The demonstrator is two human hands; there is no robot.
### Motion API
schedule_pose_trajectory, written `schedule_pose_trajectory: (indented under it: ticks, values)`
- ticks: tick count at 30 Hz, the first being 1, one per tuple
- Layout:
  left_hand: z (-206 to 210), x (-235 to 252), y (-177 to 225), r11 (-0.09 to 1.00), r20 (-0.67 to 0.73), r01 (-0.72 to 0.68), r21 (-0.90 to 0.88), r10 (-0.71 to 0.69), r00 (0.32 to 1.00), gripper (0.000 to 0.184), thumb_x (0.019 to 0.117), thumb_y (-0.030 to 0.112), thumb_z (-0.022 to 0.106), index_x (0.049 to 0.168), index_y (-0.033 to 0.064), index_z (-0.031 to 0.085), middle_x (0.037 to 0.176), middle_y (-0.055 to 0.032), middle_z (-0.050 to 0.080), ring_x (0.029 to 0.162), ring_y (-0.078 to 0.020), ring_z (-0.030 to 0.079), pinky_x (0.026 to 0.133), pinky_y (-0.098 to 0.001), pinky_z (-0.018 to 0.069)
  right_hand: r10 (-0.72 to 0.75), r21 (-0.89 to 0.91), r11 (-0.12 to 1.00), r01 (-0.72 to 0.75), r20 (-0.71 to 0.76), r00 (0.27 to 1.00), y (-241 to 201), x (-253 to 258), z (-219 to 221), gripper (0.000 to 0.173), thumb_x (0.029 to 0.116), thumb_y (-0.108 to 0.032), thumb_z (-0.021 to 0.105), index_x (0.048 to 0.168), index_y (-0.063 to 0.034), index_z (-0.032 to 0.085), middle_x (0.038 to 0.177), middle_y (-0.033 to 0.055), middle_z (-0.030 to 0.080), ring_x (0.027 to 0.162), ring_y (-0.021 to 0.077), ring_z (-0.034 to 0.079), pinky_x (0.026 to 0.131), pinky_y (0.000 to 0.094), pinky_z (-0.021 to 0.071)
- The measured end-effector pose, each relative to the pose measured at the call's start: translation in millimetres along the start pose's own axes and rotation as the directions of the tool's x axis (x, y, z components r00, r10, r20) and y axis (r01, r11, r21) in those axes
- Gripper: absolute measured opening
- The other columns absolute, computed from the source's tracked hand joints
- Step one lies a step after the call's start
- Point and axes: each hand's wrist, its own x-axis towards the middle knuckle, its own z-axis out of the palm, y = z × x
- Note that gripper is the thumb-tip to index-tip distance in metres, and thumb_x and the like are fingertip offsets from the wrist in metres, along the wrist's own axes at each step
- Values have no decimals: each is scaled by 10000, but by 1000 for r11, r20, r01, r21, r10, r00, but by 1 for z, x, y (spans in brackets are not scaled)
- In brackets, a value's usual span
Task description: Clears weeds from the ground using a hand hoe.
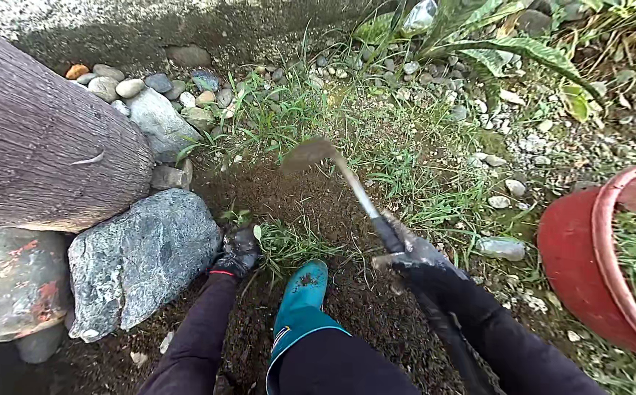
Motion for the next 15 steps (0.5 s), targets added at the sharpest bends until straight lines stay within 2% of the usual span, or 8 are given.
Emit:
schedule_pose_trajectory:
  ticks: [1,3,6,8,10,12,14,15]
  values:
    - [14,-6,0,993,-63,-34,-114,27,998,507,944,132,639,1402,-66,550,1408,-287,575,1348,-426,529,1151,-570,386,24,75,997,-17,-87,996,-1,2,4,1032,865,-94,769,1641,-325,128,1246,237,589,797,333,658,610,516,569]
    - [36,-26,7,933,-174,-161,-321,109,979,520,886,85,686,1349,-118,565,1338,-316,609,1292,-417,580,1123,-545,434,55,97,995,-39,-171,984,10,5,21,1011,884,-111,752,1643,-266,103,1228,250,594,831,341,672,656,525,585]
    - [43,-63,22,865,-172,-282,-415,230,958,511,849,1,677,1325,-148,567,1316,-339,607,1261,-421,599,1098,-524,463,121,-195,974,-111,41,992,36,-7,22,1075,859,-122,768,1656,-221,54,1267,316,595,1013,458,658,830,640,536]
    - [38,-74,28,889,-124,-295,-349,268,955,565,823,-32,681,1363,-134,551,1343,-349,581,1260,-448,593,1084,-539,469,114,-195,976,-97,74,991,36,-19,3,1092,817,-78,790,1654,-243,109,1283,303,589,991,458,650,779,644,538]
    - [36,-78,31,912,-36,-281,-299,283,958,661,841,-47,670,1469,-95,471,1471,-341,480,1313,-453,554,1092,-536,468,60,-62,996,-58,17,998,32,-25,-15,1087,766,-51,798,1641,-257,186,1320,256,581,950,401,659,700,590,561]
    - [39,-73,39,912,-7,-330,-243,338,941,624,910,-14,623,1511,-41,456,1556,-312,414,1289,-448,587,1039,-541,514,63,101,993,-54,-92,994,24,-22,-18,1067,810,-59,779,1643,-299,157,1306,235,572,867,351,657,626,537,566]
    - [44,-62,55,908,9,-358,-215,369,930,494,1032,84,533,1525,71,489,1603,-216,419,1232,-400,646,992,-535,540,93,225,973,-51,-179,980,19,-10,-1,1041,860,-52,760,1638,-304,117,1226,212,577,759,287,641,573,477,564]
    - [44,-55,64,904,41,-384,-189,398,917,484,1049,102,516,1532,108,489,1617,-185,413,1222,-395,651,984,-545,541,106,221,973,-69,-160,981,20,-6,9,1043,867,-43,748,1637,-296,91,1213,214,570,764,285,637,589,479,565]
